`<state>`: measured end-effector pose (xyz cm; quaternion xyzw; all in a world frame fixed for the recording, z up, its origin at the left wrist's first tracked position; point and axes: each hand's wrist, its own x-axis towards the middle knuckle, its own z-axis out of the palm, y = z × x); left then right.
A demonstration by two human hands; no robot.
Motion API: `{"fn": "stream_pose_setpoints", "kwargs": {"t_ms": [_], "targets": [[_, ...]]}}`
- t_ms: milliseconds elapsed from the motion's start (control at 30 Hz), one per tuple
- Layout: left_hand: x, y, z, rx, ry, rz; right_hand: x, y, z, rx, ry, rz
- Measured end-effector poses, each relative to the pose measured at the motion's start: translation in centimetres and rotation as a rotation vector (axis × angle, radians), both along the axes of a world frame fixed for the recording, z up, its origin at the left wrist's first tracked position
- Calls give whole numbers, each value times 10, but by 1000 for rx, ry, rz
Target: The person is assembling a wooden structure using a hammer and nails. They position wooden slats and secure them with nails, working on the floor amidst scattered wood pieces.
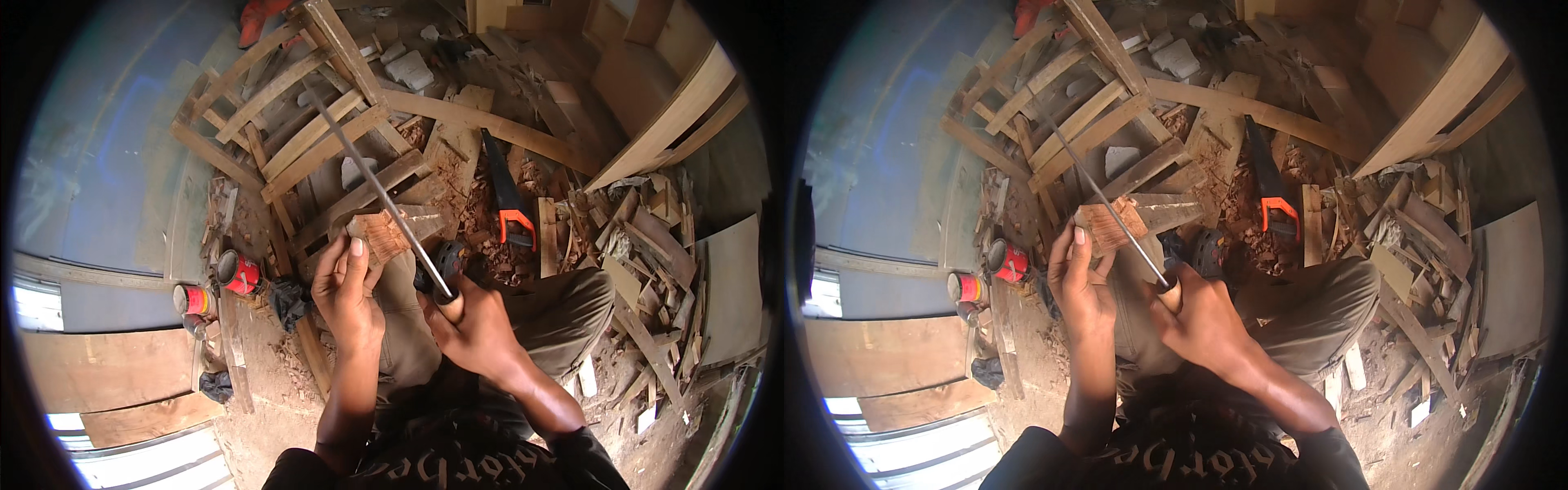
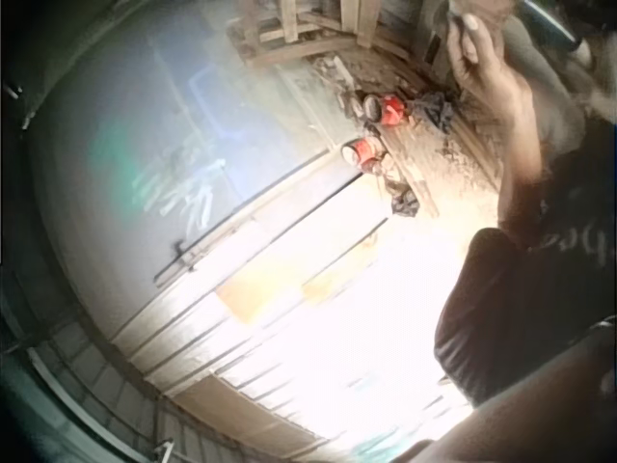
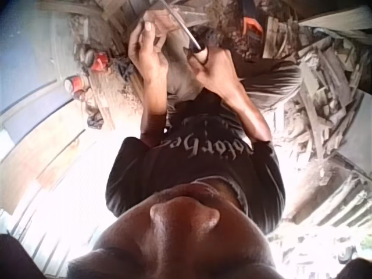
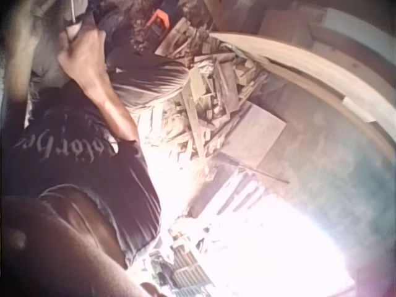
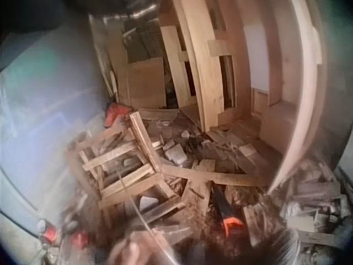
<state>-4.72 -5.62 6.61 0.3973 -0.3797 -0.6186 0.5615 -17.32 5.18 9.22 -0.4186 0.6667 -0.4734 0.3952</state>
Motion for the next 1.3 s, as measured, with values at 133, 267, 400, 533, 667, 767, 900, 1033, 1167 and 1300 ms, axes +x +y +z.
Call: {"fn": "stream_pose_setpoints", "kwargs": {"t_ms": [133,267,400,533,667,767,900,1033,1167,1300], "targets": [[1,-1,0,19,15,32,17,2,-1,-364,-104,-152],[1,6,7,56,2,42,15,3,-30,-50,98,43],[9,0,-7,12,-12,-10,18,3,-1,-230,43,-70],[10,6,-2,11,-36,34,27,6,-16,-216,11,-112],[-1,1,4,-9,43,59,15,4,-32,-65,39,64],[15,-3,-1,-7,7,55,17,2,4,-192,-5,-7],[5,7,3,36,-9,30,23,10,-13,-262,22,-105],[20,7,3,25,-28,56,15,3,-44,-101,102,98],[34,7,-14,4,48,-79,18,9,-11,-250,37,63],[24,16,-1,15,-12,33,19,1,-44,-33,64,113]]}}
